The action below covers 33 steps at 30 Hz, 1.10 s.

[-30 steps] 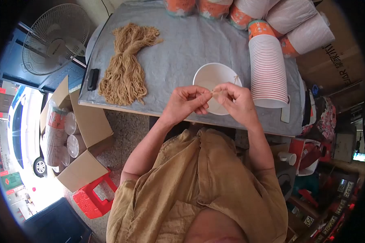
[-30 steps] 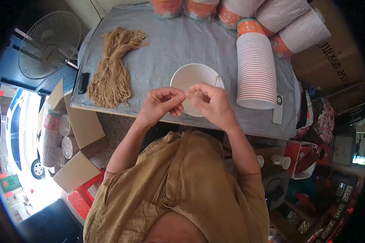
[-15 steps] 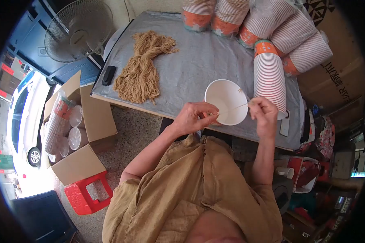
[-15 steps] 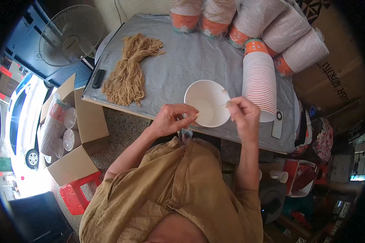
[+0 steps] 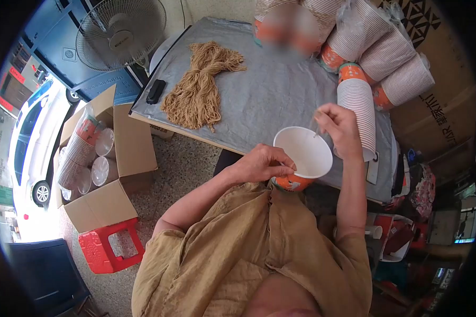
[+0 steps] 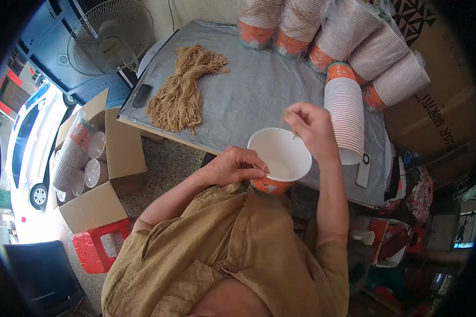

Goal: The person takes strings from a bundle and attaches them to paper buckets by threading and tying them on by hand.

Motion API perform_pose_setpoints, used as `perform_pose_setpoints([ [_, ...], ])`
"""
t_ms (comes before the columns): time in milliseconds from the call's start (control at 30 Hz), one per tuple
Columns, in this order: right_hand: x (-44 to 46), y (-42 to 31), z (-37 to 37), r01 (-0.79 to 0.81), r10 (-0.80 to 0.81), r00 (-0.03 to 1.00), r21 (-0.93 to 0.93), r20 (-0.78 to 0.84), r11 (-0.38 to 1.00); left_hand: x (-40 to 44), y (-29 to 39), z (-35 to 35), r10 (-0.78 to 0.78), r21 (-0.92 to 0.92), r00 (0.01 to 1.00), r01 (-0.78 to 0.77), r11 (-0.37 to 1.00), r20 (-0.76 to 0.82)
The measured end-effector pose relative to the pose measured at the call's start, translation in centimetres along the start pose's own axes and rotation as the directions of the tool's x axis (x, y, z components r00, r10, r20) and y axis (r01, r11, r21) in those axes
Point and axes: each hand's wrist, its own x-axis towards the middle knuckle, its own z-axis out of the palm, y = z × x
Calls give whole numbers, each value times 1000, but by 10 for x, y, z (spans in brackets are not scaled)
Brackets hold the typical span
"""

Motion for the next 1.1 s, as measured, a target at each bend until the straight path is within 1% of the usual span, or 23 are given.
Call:
perform_pose_setpoints([
  [33, 8, -1, 2, -38, 38, 997, -9, 61, 999, 1, -2, -3, 28, 45, 1000, -28, 999, -4],
  [67, 13, -5, 5, 24, -24, 999, 14, 28, 1000, 4, -2, -7, -81, -62, 995, 78, 995, -49],
  [133, 21, -16, 8, 148, -145, 988, 54, -44, 988, 14, 2, -21, -307, -284, 946, 269, 920, -101],
  [167, 22, -19, 6, 178, -174, 974, 12, -141, 984, 21, -1, -31, -338, -347, 926, 265, 900, -170],
  [233, 18, -21, 0, 222, -236, 916, -81, -325, 972, 42, -12, -61, -406, -470, 864, 239, 850, -296],
  [267, 15, -11, -6, 281, -293, 883, -87, -368, 956, 53, -24, -80, -365, -506, 862, 153, 849, -351],
  [300, 8, -1, -13, 213, -240, 900, -114, -365, 970, 66, -37, -101, -325, -535, 855, 66, 842, -405],
  [367, -13, 24, -29, 72, -129, 921, -166, -367, 984, 94, -42, -145, -310, -614, 770, -133, 778, -558],
  [433, -38, 62, -40, -60, 15, 932, -115, -362, 992, 120, -96, -218, -159, -676, 827, -313, 667, -540],
  [467, -52, 80, -44, -116, 74, 933, -102, -351, 988, 135, -95, -232, -271, -680, 709, -388, 622, -651],
  [500, -68, 97, -45, -174, 134, 930, -89, -341, 981, 150, -95, -244, -385, -669, 569, -461, 582, -727],
  [567, -100, 127, -39, -323, 310, 868, 33, -387, 946, 180, -129, -274, -504, -682, 464, -559, 471, -728],
  [600, -114, 139, -36, -348, 342, 864, 53, -371, 936, 193, -152, -281, -565, -678, 411, -606, 416, -715],
  [633, -128, 150, -32, -373, 374, 857, 73, -353, 925, 204, -173, -280, -578, -687, 424, -628, 367, -697],
  [700, -154, 168, -24, -450, 454, 809, 104, -372, 887, 227, -213, -273, -598, -690, 447, -674, 264, -665],
  [733, -159, 171, -23, -490, 497, 782, 121, -377, 863, 237, -231, -267, -705, -711, 378, -657, 252, -599],
  [833, -169, 170, -20, -544, 569, 710, 190, -414, 817, 249, -283, -235, -612, -804, 605, -588, 86, -509],
  [933, -174, 183, -15, -521, 568, 703, 233, -427, 821, 253, -281, -203, -783, -826, 489, -560, 57, -385],
  [1033, -169, 189, -11, -522, 563, 728, 216, -391, 825, 249, -283, -180, -816, -813, 418, -572, 105, -399],
  [1067, -166, 190, -9, -525, 568, 725, 222, -390, 822, 245, -283, -177, -801, -828, 425, -540, 149, -422],
  [1100, -161, 190, -7, -527, 573, 721, 229, -389, 818, 241, -276, -175, -804, -876, 427, -426, 225, -414],
])
